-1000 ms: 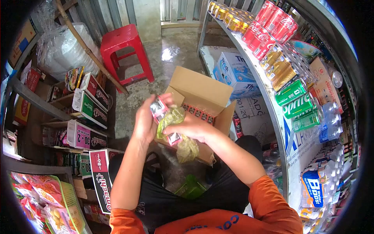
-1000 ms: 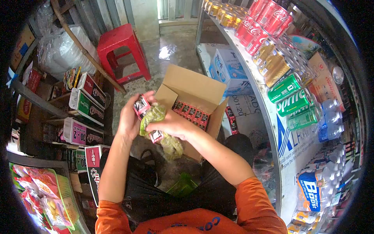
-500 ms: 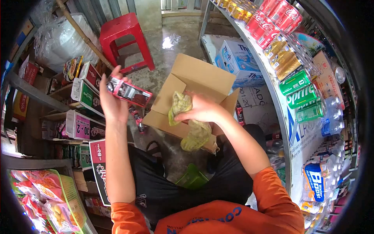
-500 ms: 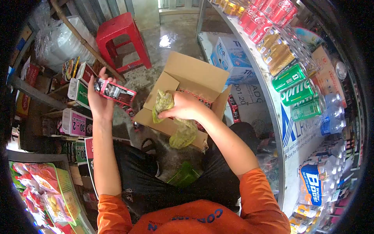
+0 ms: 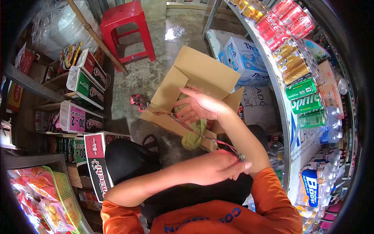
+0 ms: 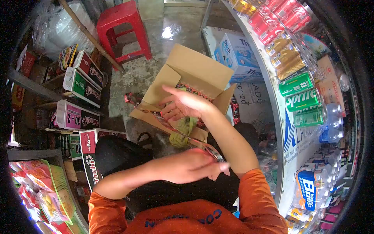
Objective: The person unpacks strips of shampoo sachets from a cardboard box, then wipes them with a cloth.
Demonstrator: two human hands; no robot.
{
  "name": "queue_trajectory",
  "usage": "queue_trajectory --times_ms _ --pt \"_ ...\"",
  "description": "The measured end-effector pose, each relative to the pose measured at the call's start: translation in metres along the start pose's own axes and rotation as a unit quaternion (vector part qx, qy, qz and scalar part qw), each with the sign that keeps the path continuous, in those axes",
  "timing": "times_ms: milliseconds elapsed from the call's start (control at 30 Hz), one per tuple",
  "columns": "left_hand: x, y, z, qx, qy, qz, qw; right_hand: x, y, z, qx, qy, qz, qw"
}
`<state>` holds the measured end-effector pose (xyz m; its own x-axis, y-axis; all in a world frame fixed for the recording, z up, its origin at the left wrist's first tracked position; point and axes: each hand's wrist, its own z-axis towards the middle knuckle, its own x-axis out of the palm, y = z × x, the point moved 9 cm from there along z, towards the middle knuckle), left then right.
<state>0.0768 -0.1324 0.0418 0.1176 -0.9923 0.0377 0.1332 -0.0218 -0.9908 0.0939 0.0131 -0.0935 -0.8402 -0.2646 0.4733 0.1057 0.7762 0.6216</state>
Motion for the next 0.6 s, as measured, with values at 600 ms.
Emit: queue_trajectory --times_ms 600 --pt "0.094 0.064 -0.027 0.153 0.059 0.324 0.932 -0.005 -0.036 0.058 -0.096 -0.177 -0.54 0.817"
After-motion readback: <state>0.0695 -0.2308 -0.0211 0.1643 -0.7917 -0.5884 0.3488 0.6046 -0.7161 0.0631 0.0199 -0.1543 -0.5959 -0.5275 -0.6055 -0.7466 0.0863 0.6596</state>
